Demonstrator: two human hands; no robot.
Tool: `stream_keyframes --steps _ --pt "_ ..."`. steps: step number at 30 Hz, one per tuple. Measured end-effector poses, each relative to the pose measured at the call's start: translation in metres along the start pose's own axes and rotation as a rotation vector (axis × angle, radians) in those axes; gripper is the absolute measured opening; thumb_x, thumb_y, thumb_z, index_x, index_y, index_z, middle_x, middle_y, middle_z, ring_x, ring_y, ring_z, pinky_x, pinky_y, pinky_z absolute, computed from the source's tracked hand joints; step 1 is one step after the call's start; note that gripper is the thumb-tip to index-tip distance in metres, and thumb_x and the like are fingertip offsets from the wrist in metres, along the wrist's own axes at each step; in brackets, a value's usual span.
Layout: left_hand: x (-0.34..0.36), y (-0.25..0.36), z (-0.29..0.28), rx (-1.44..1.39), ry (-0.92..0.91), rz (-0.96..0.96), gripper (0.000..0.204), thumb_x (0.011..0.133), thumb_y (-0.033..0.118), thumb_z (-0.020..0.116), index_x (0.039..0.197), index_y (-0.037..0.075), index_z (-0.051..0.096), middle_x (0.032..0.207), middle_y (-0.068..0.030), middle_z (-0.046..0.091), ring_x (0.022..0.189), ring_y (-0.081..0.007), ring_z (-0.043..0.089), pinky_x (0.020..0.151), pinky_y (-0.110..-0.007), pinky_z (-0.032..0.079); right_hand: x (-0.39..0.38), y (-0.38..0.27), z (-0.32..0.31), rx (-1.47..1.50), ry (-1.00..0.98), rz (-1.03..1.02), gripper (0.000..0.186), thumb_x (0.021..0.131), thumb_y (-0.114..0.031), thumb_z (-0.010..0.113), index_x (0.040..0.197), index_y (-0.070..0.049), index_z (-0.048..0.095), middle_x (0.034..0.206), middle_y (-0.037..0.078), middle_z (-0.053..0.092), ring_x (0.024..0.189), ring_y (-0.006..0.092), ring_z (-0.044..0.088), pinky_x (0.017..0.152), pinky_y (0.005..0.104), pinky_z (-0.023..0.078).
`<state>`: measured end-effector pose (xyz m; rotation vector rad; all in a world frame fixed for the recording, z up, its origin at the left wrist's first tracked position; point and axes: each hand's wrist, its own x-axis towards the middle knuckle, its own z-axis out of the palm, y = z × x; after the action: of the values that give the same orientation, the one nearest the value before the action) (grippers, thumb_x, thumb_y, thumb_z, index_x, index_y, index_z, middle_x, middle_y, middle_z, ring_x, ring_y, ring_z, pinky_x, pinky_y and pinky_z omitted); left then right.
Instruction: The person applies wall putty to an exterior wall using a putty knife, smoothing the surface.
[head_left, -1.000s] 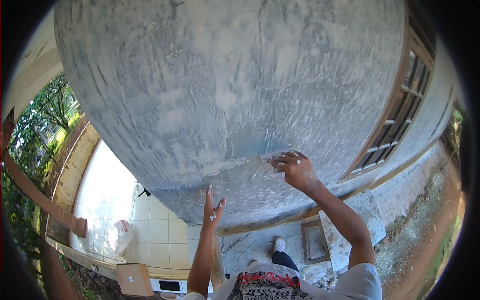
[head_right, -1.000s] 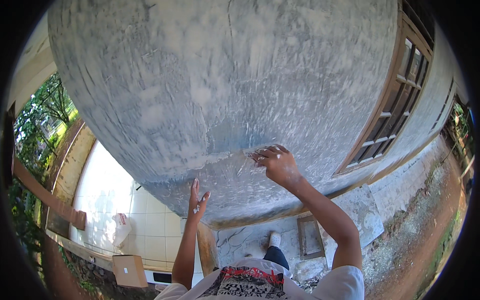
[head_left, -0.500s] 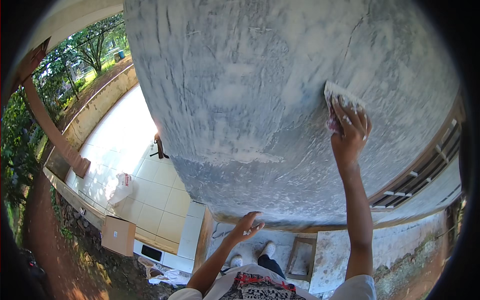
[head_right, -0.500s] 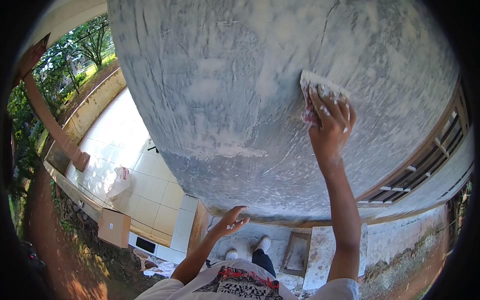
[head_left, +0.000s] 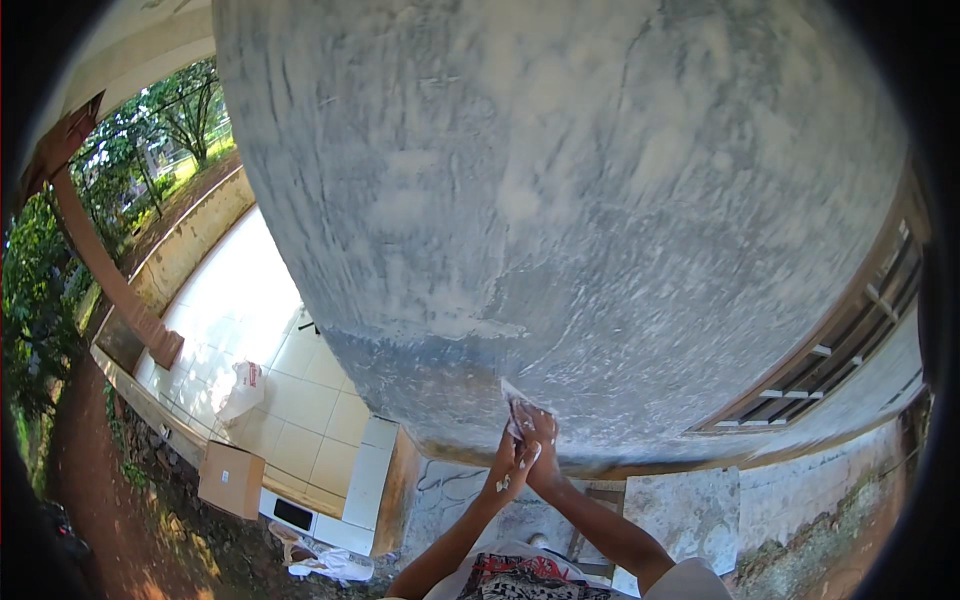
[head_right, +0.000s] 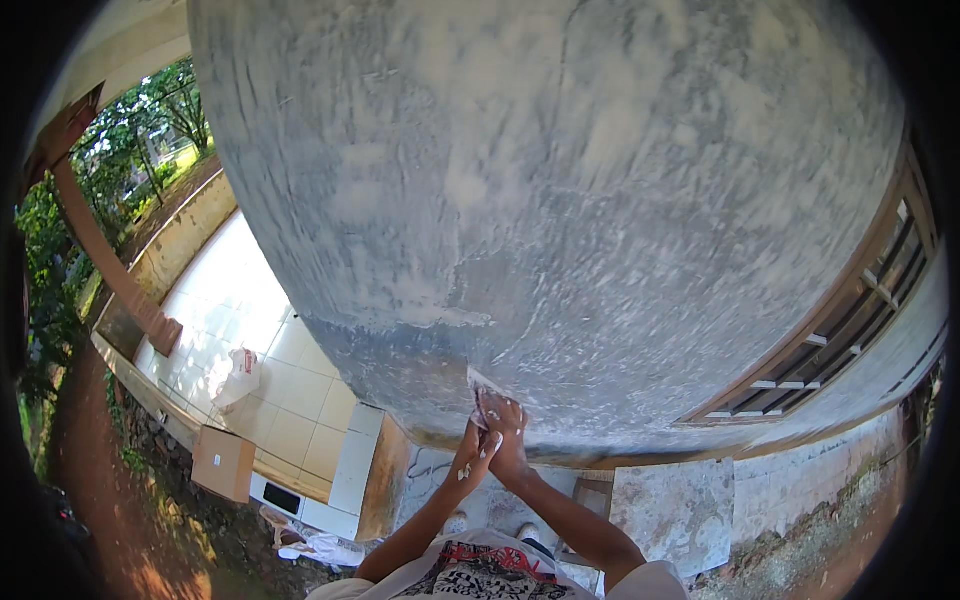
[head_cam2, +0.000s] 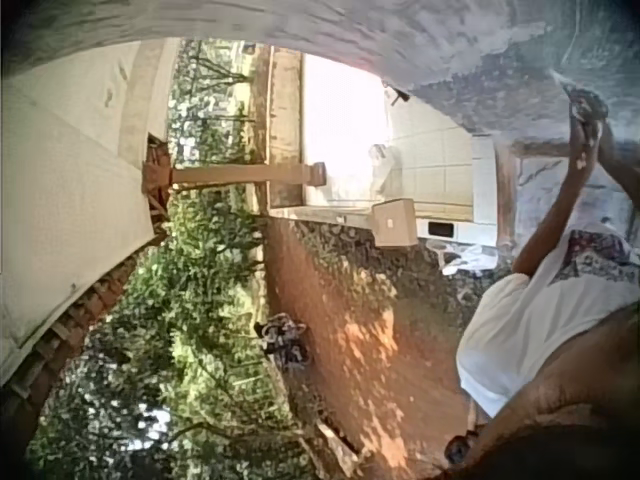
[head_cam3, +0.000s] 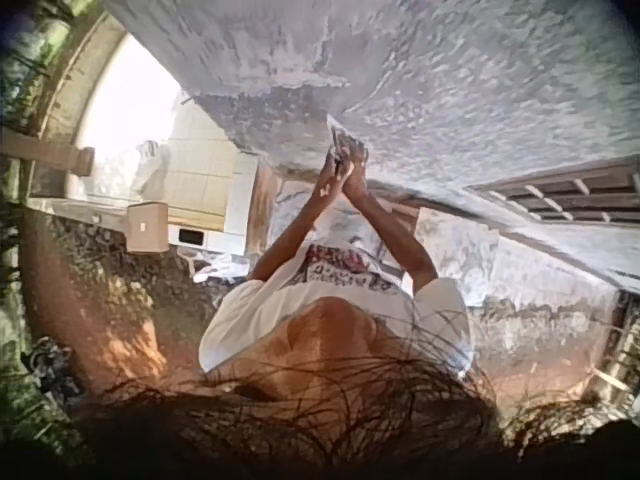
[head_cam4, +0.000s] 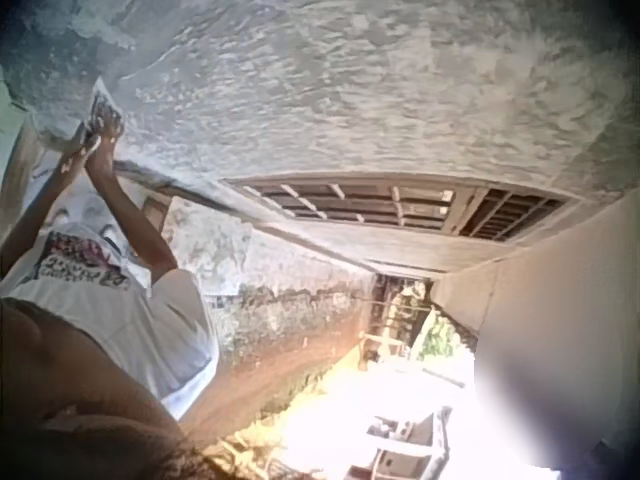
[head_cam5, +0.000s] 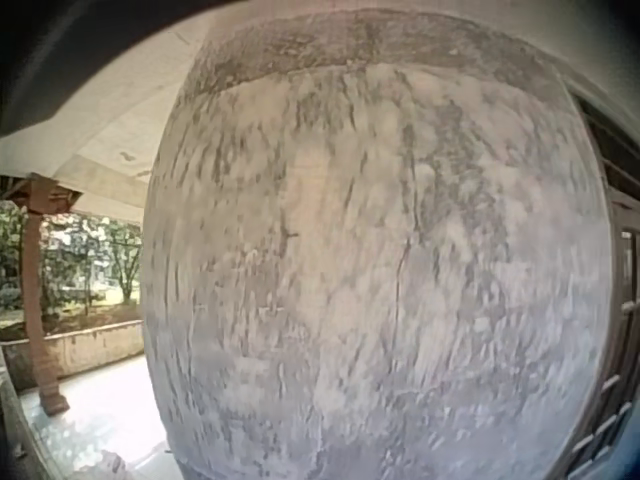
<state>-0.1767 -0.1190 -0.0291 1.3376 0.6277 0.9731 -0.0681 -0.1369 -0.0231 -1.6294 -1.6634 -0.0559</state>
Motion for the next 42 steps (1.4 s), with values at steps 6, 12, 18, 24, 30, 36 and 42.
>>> stream_keyframes --steps 6,12,18,24,30,36,42 --pt "0.01 0.018 0.039 -0.091 0.227 -0.072 0.031 0.108 0.024 0.06 0.124 -0.003 0.062 0.115 -0.0079 0.066 0.109 -0.0127 0.061 0.094 -0.028 0.048 -0.016 0.006 -0.033 -0.005 0.059 0.007 0.062 0.084 -0.022 0.073 0.141 -0.003 0.058 0.145 0.02 0.053 0.139 0.0457 0.04 0.116 0.0603 0.027" --pt "0.035 0.036 0.09 -0.55 0.28 -0.186 0.042 0.107 0.031 0.061 0.137 0.002 0.055 0.133 -0.0104 0.063 0.119 -0.0253 0.064 0.094 -0.047 0.055 -0.048 0.027 -0.132 0.034 0.161 0.103 0.059 0.083 -0.016 0.078 0.139 -0.01 0.063 0.152 0.015 0.052 0.144 0.0405 0.038 0.118 0.0574 0.024" --pt "0.042 0.049 0.123 -0.545 0.146 -0.142 0.047 0.108 0.032 0.059 0.144 0.004 0.052 0.138 -0.009 0.061 0.129 -0.024 0.057 0.107 -0.048 0.046 -0.067 0.055 -0.168 0.059 0.279 0.199 0.065 0.081 -0.019 0.081 0.143 -0.013 0.059 0.152 0.017 0.047 0.139 0.0426 0.041 0.114 0.0571 0.029" --pt "0.029 0.054 0.179 0.219 0.069 0.3 0.033 0.111 0.019 0.048 0.133 -0.004 0.055 0.113 -0.0174 0.068 0.101 -0.0272 0.067 0.087 -0.037 0.051 -0.025 0.037 -0.216 -0.248 0.226 0.165 0.073 0.081 -0.025 0.078 0.147 -0.006 0.054 0.152 0.023 0.045 0.14 0.0462 0.039 0.116 0.0578 0.028" --pt "0.026 0.144 0.214 0.829 -0.041 0.823 0.046 0.107 0.027 0.05 0.142 -0.002 0.048 0.141 -0.0265 0.052 0.132 -0.0445 0.048 0.109 -0.053 0.037 0.022 0.053 -0.247 0.085 0.422 0.017 0.06 0.082 -0.009 0.067 0.142 -0.003 0.06 0.134 0.025 0.063 0.122 0.0436 0.061 0.106 0.0488 0.045" --pt "0.103 0.205 0.173 0.684 -0.083 1.003 0.045 0.097 0.027 0.067 0.133 -0.001 0.058 0.14 -0.0275 0.051 0.13 -0.0443 0.05 0.11 -0.054 0.037 0.118 0.02 -0.363 0.198 0.437 -0.192 0.045 0.076 0.016 0.061 0.116 -0.001 0.074 0.109 0.02 0.074 0.093 0.0363 0.074 0.078 0.0353 0.056" --pt "0.194 0.244 0.128 0.89 0.044 1.323 0.031 0.084 0.004 0.073 0.114 0.005 0.067 0.104 -0.0104 0.07 0.096 -0.0311 0.063 0.087 -0.044 0.047 0.227 -0.066 -0.495 -0.437 0.608 -0.234 0.044 0.082 -0.002 0.063 0.119 -0.02 0.079 0.105 0.013 0.076 0.083 0.0366 0.072 0.074 0.0421 0.057"
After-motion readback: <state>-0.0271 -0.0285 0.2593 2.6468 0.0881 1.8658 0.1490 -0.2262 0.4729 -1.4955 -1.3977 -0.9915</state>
